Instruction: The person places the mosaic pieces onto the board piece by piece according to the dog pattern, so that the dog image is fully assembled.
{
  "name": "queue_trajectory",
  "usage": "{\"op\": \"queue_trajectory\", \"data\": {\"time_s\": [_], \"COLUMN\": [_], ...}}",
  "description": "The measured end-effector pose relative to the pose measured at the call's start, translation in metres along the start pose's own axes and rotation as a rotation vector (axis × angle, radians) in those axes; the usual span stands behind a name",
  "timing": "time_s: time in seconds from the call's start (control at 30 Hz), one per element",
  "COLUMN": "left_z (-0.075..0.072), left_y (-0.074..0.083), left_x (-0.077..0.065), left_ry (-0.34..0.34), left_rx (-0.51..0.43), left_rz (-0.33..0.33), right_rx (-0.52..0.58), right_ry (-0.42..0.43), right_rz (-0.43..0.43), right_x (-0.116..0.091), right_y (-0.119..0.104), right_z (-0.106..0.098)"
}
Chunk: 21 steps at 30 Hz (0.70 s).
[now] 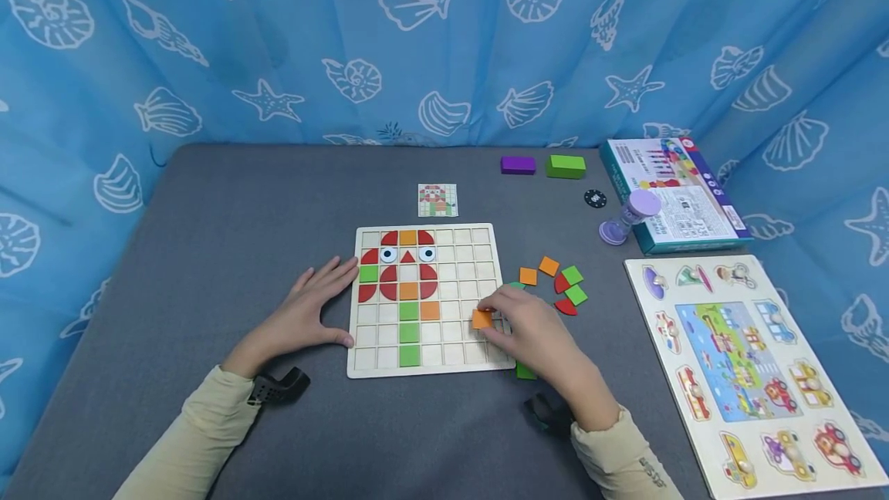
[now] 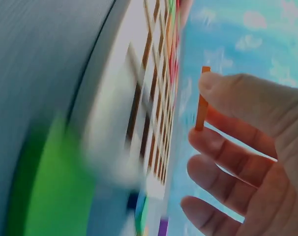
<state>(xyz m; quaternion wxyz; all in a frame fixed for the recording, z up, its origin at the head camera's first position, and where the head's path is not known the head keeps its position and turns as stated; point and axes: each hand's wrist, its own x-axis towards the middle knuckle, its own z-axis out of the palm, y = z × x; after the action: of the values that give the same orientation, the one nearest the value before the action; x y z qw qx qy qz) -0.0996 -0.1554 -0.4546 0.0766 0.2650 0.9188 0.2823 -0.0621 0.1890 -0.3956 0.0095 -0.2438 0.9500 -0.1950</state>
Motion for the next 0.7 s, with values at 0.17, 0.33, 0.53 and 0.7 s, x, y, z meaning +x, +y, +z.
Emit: {"op": "queue_trajectory", "data": {"time_s": [0.17,0.33,0.53,0.7], "left_z": [0.001,0.001,0.001,0.000], "left_y": [0.000,0.000,0.000,0.000], "left_x": [0.000,0.000,0.000,-0.001], "left_ry": [0.004,0.006,0.008,0.008], "left_rx": [0.005,0.004,0.005,-0.008], "left_rz": [-0.004,0.000,0.002,0.002], "right_rx": [-0.014,-0.058,-0.083,-0.093], "right_ry": [0.009,-0.028,-0.042,-0.047], "right_rz": [-0.124,-0.185,-0.181,-0.182], "right_x": [0.019,0.027,0.031,0.034], "right_y": [-0.023,-0.037,-0.041,-0.041], "right_z": [0.015,0.029,0.035,0.036]}}
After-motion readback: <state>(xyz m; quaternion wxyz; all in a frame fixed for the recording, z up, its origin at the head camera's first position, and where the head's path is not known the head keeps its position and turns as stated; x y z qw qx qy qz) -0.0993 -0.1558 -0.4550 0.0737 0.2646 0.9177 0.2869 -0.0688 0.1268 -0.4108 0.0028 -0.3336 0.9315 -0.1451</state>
